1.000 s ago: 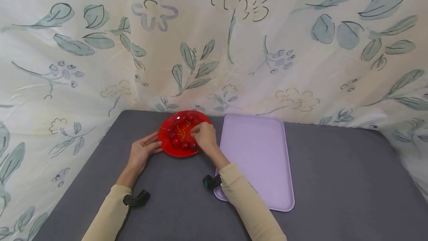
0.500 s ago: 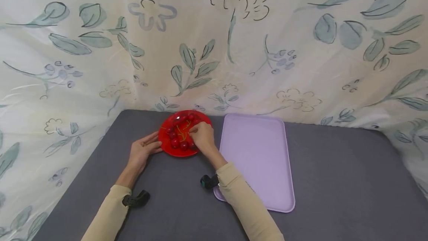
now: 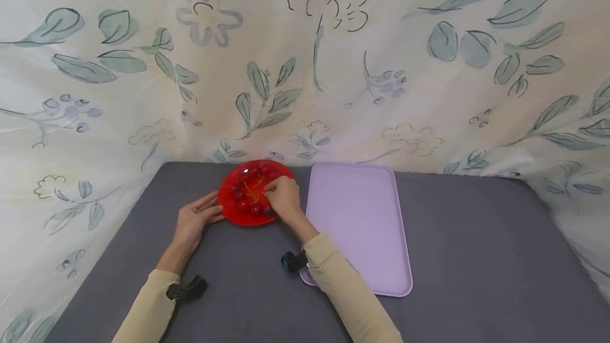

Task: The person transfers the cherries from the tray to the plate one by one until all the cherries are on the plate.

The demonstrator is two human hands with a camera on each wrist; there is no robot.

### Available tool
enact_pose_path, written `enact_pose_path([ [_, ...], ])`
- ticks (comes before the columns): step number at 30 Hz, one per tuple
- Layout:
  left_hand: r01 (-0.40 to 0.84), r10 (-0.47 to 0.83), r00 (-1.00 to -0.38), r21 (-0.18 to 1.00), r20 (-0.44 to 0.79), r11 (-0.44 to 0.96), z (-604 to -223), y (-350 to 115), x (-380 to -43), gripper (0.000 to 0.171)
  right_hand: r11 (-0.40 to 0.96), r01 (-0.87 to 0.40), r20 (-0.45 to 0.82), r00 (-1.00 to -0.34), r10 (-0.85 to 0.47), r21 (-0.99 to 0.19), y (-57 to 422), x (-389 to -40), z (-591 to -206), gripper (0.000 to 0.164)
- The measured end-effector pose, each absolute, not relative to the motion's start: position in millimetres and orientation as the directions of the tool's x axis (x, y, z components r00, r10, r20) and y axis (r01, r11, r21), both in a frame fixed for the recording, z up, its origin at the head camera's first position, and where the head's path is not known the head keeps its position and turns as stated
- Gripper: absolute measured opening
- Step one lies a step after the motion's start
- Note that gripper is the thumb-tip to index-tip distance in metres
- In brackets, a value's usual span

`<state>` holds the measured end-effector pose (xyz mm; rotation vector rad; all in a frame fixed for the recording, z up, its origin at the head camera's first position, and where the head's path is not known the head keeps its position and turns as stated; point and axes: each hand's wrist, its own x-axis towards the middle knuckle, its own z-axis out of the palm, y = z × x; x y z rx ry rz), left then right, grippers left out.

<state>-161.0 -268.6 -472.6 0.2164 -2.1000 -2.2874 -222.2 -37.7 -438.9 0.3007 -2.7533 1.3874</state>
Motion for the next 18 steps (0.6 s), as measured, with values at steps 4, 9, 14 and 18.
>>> enact_pose_path([
  [4,-0.071,-0.101,-0.992,0.994,-0.079,-0.086,-472,-270,-162,0.051,0.573,-0.186,0.124,-0.982,-0.145,-0.798,-38,-224,-437,0.007],
  [9,-0.066,-0.108,-0.991,0.994,-0.075,-0.084,-472,-270,-163,0.051,0.569,-0.189,0.123,-0.981,-0.151,-0.8,-39,-225,-433,0.008],
  [14,-0.072,-0.118,-0.989,0.992,-0.084,-0.099,-473,-270,-162,0.051,0.587,-0.2,0.129,-0.978,-0.162,-0.785,-40,-225,-432,0.01],
  [18,-0.078,-0.111,-0.99,0.993,-0.087,-0.085,-472,-271,-162,0.052,0.601,-0.211,0.153,-0.977,-0.147,-0.771,-35,-226,-426,0.011],
])
